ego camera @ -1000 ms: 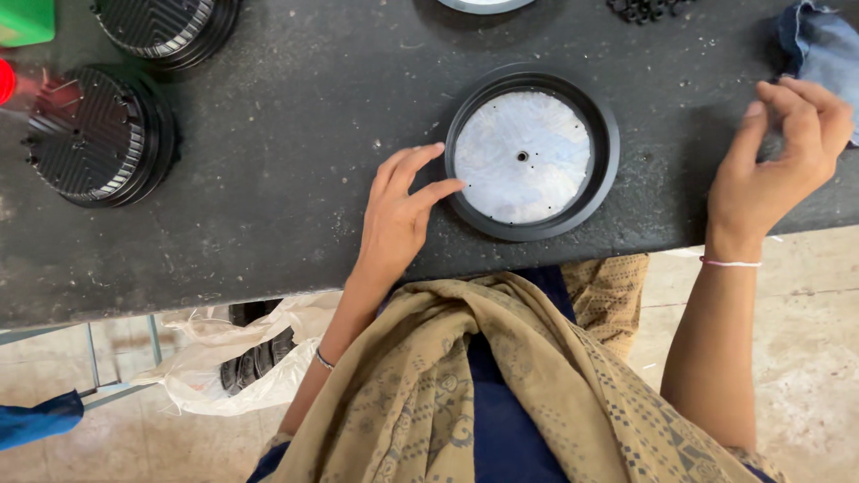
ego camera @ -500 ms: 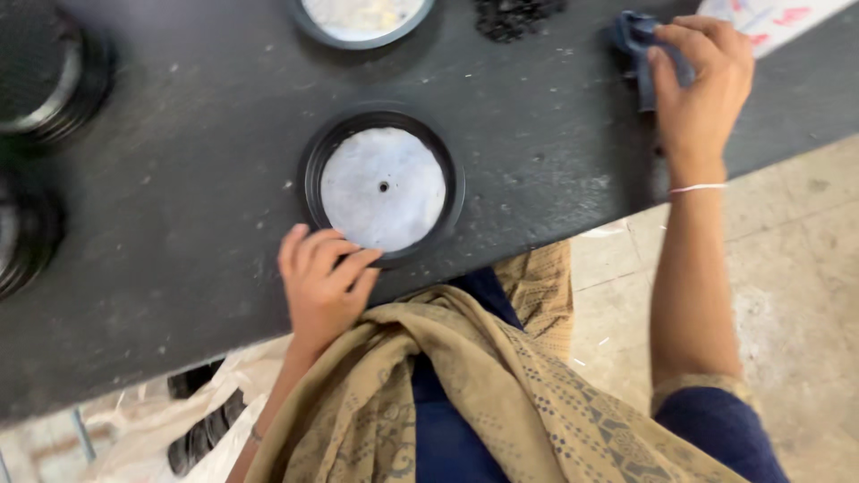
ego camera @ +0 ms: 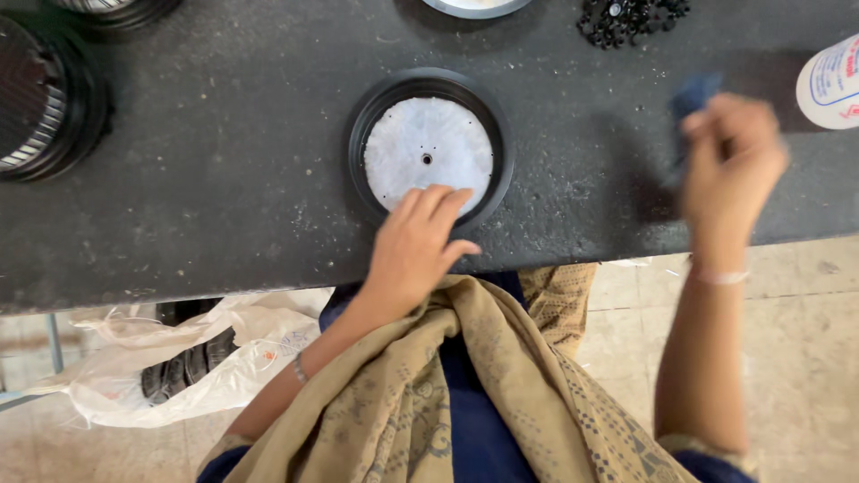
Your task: The person unwraps plastic film from a black round lamp base, places a white foam disc inside the housing, wipes the rim with a blue cloth, and presses a black patterned lid onto the base. They repeat this assembly cycle on multiple bases, stacking finished ones on the workbench.
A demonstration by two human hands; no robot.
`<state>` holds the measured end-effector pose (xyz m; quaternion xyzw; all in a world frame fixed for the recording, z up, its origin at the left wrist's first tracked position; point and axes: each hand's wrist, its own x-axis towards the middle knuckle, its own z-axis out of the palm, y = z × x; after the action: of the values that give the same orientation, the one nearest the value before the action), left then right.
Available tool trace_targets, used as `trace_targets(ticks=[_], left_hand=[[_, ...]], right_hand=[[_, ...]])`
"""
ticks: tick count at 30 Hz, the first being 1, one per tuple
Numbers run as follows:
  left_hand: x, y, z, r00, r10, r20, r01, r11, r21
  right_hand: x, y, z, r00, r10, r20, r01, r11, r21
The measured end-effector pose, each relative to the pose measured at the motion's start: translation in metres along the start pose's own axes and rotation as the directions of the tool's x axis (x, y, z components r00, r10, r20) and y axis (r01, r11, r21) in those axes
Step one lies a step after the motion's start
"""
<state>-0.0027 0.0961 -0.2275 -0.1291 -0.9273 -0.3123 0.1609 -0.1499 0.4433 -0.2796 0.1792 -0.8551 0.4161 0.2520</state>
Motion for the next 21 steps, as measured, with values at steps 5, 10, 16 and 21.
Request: trace_targets(ticks=[5, 10, 16, 21], left_hand=[[0.001, -0.011, 0.005, 0.997, -0.008, 0.073, 0.007, 1.0, 0.019], [0.007, 0.003, 0.037, 0.999, -0.014, 0.043, 0.017, 0.998, -0.057], [0.004, -0.003, 0.04, 0.999, 0.032, -0.009, -0.031, 0.998, 0.054], [0.004, -0.011, 0.045, 1.0, 0.016, 0.014, -0.017, 0.997, 0.079]], right_hand=[[-0.033, -0.095, 0.04, 0.989, 0.094, 0.113, -0.098, 0.995, 0.033], [-0.019, -0.136, 0.059, 0.98, 0.178, 0.085, -0.18, 0.984, 0.017], [-0.015, -0.152, 0.073, 0.987, 0.078, 0.144, -0.073, 0.997, -0.04], [-0.016, -0.151, 0.087, 0.977, 0.015, 0.214, 0.008, 0.994, -0.11]])
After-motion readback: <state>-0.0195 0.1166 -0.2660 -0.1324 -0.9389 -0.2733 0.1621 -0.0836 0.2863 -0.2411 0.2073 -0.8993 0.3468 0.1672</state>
